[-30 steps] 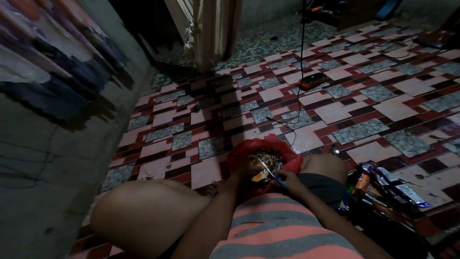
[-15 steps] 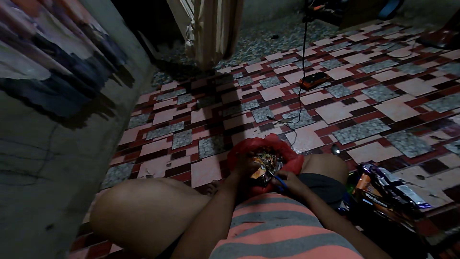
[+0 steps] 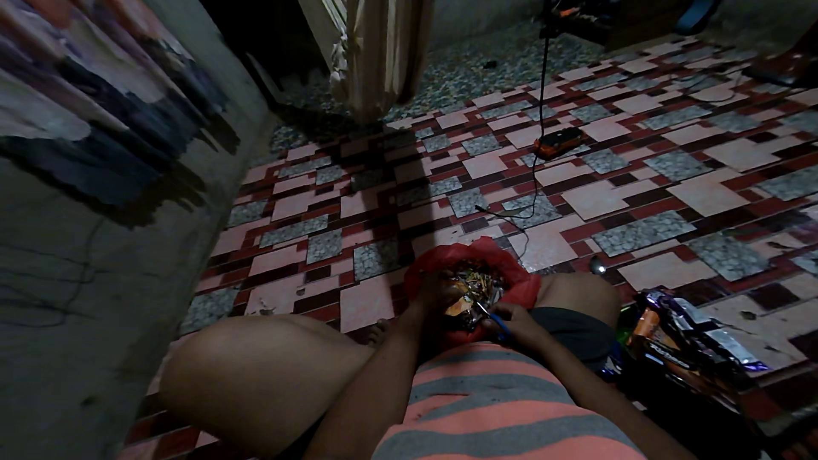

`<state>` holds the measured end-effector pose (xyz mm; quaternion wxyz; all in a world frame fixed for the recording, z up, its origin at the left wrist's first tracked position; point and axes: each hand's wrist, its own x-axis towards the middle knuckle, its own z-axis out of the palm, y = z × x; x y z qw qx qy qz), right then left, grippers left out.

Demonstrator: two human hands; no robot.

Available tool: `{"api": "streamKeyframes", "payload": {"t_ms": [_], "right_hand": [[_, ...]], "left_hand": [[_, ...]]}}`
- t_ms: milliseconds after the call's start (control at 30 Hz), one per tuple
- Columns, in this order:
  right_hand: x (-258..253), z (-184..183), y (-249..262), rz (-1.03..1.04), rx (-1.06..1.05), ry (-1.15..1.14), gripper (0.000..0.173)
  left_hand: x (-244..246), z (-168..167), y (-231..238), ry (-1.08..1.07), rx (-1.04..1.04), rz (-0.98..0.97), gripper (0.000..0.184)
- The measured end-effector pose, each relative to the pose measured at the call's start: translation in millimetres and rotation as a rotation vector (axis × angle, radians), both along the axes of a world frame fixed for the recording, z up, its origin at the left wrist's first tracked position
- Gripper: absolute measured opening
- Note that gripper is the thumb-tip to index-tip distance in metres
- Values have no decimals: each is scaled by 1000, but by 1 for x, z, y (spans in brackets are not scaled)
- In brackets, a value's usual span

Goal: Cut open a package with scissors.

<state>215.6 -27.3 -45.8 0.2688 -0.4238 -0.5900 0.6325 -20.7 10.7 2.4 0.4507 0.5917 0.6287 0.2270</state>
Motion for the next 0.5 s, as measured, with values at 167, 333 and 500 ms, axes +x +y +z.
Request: {"api": "streamKeyframes", "payload": {"t_ms": [167,333,500], "right_hand": [[1,-3,0,4,14,11,25],[0,-3,-1,-46,30,-10,21],[0,-4,-1,-25,73,-34,24]], "left_hand": [[-1,-2,2,3,1,-1,61],[0,0,2,1,-4,13,63],[0,-1,2,19,1,-10,63]]}}
